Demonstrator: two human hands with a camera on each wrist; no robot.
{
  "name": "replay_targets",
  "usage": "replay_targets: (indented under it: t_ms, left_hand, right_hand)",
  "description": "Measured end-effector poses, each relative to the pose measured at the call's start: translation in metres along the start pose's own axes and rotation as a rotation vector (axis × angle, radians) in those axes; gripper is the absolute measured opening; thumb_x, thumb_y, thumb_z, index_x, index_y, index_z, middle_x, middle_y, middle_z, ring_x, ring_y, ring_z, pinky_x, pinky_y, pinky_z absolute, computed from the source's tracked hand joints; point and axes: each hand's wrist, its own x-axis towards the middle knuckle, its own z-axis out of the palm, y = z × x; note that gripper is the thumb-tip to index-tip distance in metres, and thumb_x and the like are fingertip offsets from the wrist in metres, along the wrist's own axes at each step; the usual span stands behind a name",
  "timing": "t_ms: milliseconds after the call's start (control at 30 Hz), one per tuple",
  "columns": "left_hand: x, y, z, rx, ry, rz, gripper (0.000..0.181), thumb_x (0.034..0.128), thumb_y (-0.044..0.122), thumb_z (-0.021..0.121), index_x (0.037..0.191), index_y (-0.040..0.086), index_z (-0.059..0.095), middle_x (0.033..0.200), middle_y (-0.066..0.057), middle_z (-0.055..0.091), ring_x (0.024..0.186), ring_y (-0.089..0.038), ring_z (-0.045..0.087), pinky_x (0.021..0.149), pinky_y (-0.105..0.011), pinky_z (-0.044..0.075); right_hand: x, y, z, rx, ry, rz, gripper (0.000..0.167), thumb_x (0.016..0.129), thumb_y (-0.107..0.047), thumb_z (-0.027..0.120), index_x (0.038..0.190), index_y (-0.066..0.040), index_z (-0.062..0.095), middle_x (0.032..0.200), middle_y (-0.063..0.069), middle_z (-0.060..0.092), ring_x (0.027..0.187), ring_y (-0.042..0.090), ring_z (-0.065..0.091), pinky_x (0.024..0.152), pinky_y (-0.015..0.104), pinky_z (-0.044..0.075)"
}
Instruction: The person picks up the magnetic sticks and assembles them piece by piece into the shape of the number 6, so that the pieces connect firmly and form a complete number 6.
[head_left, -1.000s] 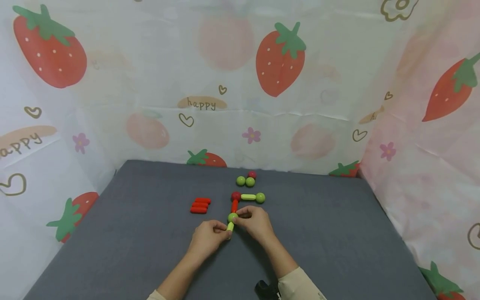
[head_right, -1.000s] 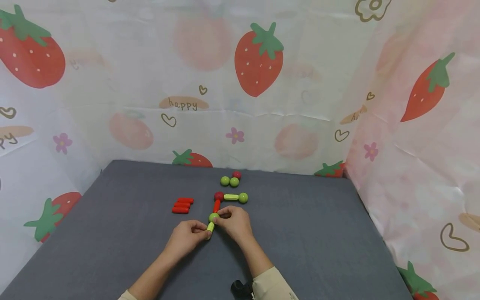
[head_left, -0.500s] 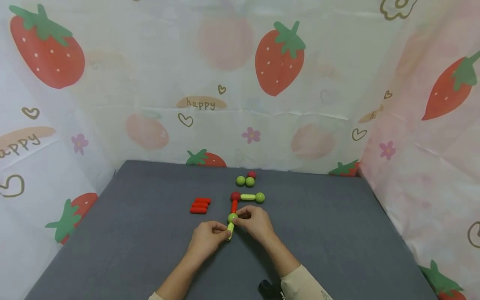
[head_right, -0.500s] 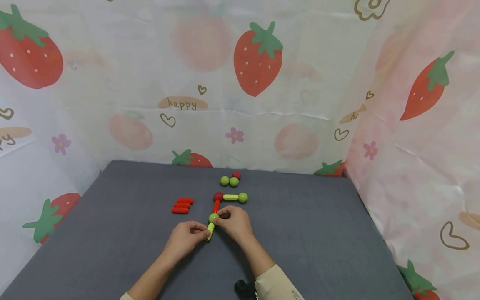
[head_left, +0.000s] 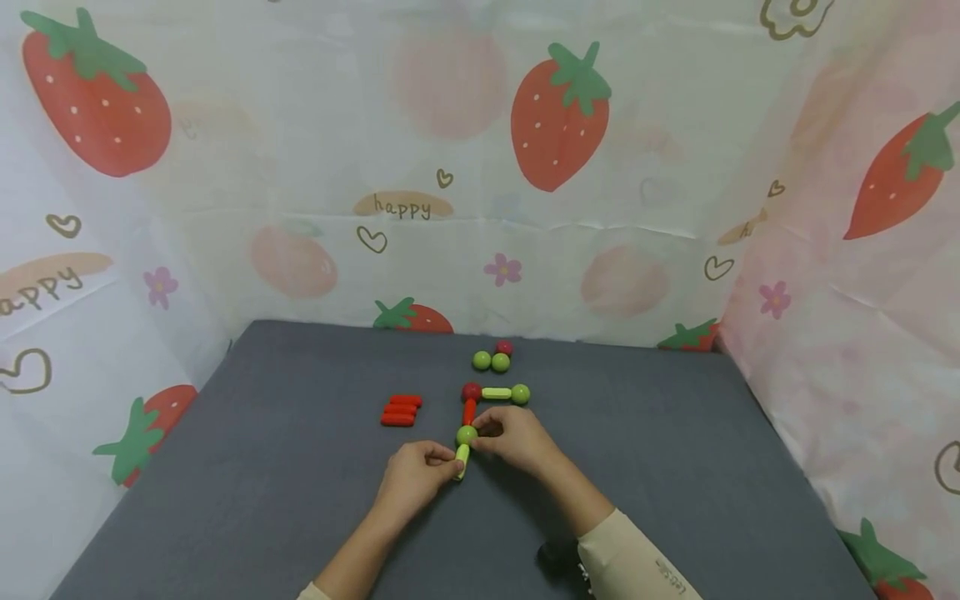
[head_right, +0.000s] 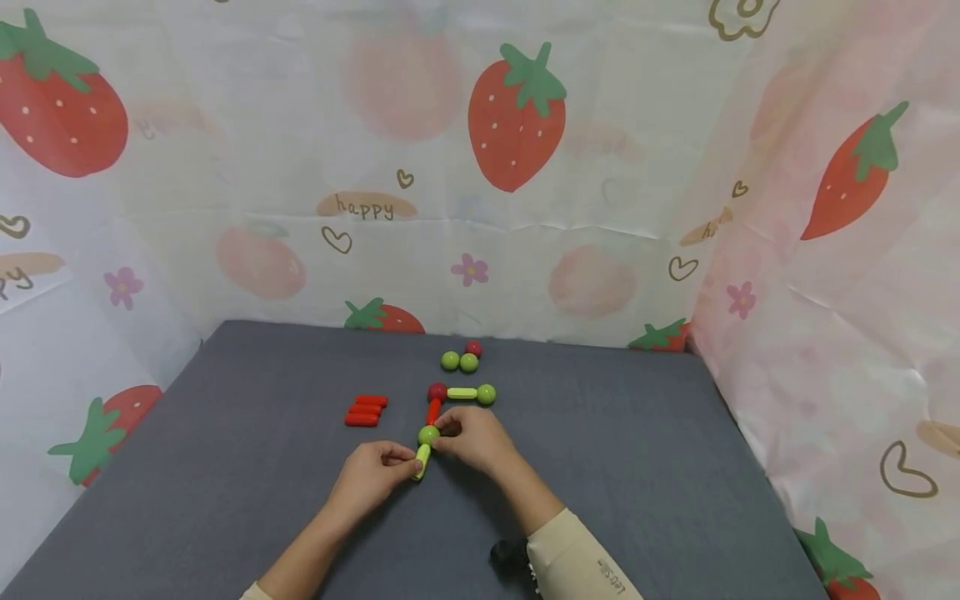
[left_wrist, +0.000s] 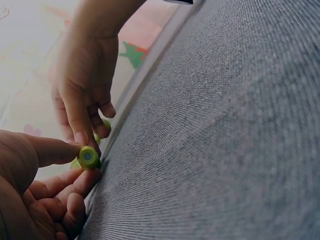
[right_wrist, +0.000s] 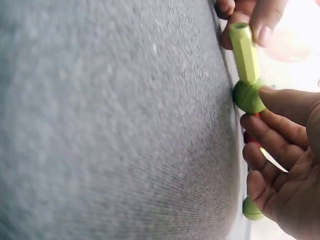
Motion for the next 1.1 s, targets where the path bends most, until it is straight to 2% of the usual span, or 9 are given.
replay_targets:
  t_ms: [200, 400, 600, 667, 867, 933, 1100]
  left_hand:
    - [0.001, -0.002, 0.0, -0.006, -0.01, -0.004, 0.021, 0.085, 0.029, 0.084, 0.097, 0.012, 0.078, 0.084, 0.003, 0.075, 0.074, -0.011, 0.067, 0.064, -0.032, 0.05]
    - [0.0, -0.002, 0.0, -0.004, -0.003, 0.01, 0.021, 0.0849, 0.029, 0.084, 0.098, 0.013, 0.078, 0.085, 0.003, 0.076, 0.074, -0.011, 0.067, 0.065, -0.032, 0.051]
    - [0.0, -0.003, 0.0, 0.006, 0.021, 0.04, 0.02, 0.0838, 0.029, 0.084, 0.096, 0.014, 0.079, 0.084, 0.004, 0.076, 0.073, -0.008, 0.066, 0.065, -0.032, 0.049]
    - [-0.001, -0.003, 0.0, 0.014, 0.029, 0.042, 0.02, 0.0836, 0.029, 0.084, 0.096, 0.015, 0.079, 0.084, 0.005, 0.076, 0.073, -0.008, 0.066, 0.067, -0.032, 0.049]
    - [-0.001, -0.002, 0.002, 0.019, 0.031, 0.037, 0.02, 0.0842, 0.03, 0.084, 0.097, 0.016, 0.078, 0.085, 0.005, 0.076, 0.074, -0.008, 0.066, 0.068, -0.033, 0.05]
    - [-0.001, -0.002, 0.002, 0.015, 0.03, 0.038, 0.021, 0.0844, 0.029, 0.084, 0.099, 0.016, 0.078, 0.086, 0.005, 0.076, 0.074, -0.008, 0.066, 0.068, -0.034, 0.051]
    - [-0.001, -0.003, 0.004, 0.027, 0.043, 0.044, 0.022, 0.084, 0.03, 0.085, 0.1, 0.017, 0.078, 0.088, 0.006, 0.077, 0.078, -0.007, 0.068, 0.078, -0.04, 0.05]
  right_hand:
    - [0.004, -0.001, -0.002, -0.014, -0.029, -0.013, 0.018, 0.091, -0.027, 0.08, 0.107, -0.019, 0.077, 0.098, -0.006, 0.075, 0.086, 0.008, 0.067, 0.073, 0.03, 0.054]
    - [0.01, -0.001, -0.006, -0.025, -0.076, -0.063, 0.016, 0.091, -0.024, 0.08, 0.105, -0.017, 0.077, 0.097, -0.005, 0.075, 0.083, 0.007, 0.067, 0.071, 0.03, 0.054]
    - [0.022, -0.008, -0.026, -0.053, -0.143, -0.12, 0.017, 0.092, -0.019, 0.078, 0.108, -0.013, 0.076, 0.096, -0.005, 0.074, 0.084, 0.008, 0.066, 0.073, 0.03, 0.054]
    - [0.028, -0.012, -0.036, -0.071, -0.13, -0.124, 0.019, 0.092, -0.019, 0.078, 0.11, -0.014, 0.076, 0.098, -0.006, 0.074, 0.085, 0.009, 0.065, 0.074, 0.031, 0.054]
    - [0.051, -0.008, -0.058, -0.101, -0.01, -0.103, 0.025, 0.092, -0.02, 0.078, 0.117, -0.015, 0.075, 0.109, 0.0, 0.073, 0.09, 0.015, 0.061, 0.077, 0.034, 0.052]
    - [0.059, -0.005, -0.063, -0.085, 0.026, -0.089, 0.027, 0.092, -0.019, 0.078, 0.119, -0.014, 0.075, 0.114, 0.003, 0.072, 0.093, 0.017, 0.061, 0.079, 0.036, 0.053]
    - [0.074, 0.006, -0.068, -0.032, 0.077, -0.046, 0.033, 0.095, -0.017, 0.075, 0.127, -0.012, 0.072, 0.124, 0.007, 0.07, 0.107, 0.027, 0.062, 0.089, 0.044, 0.052]
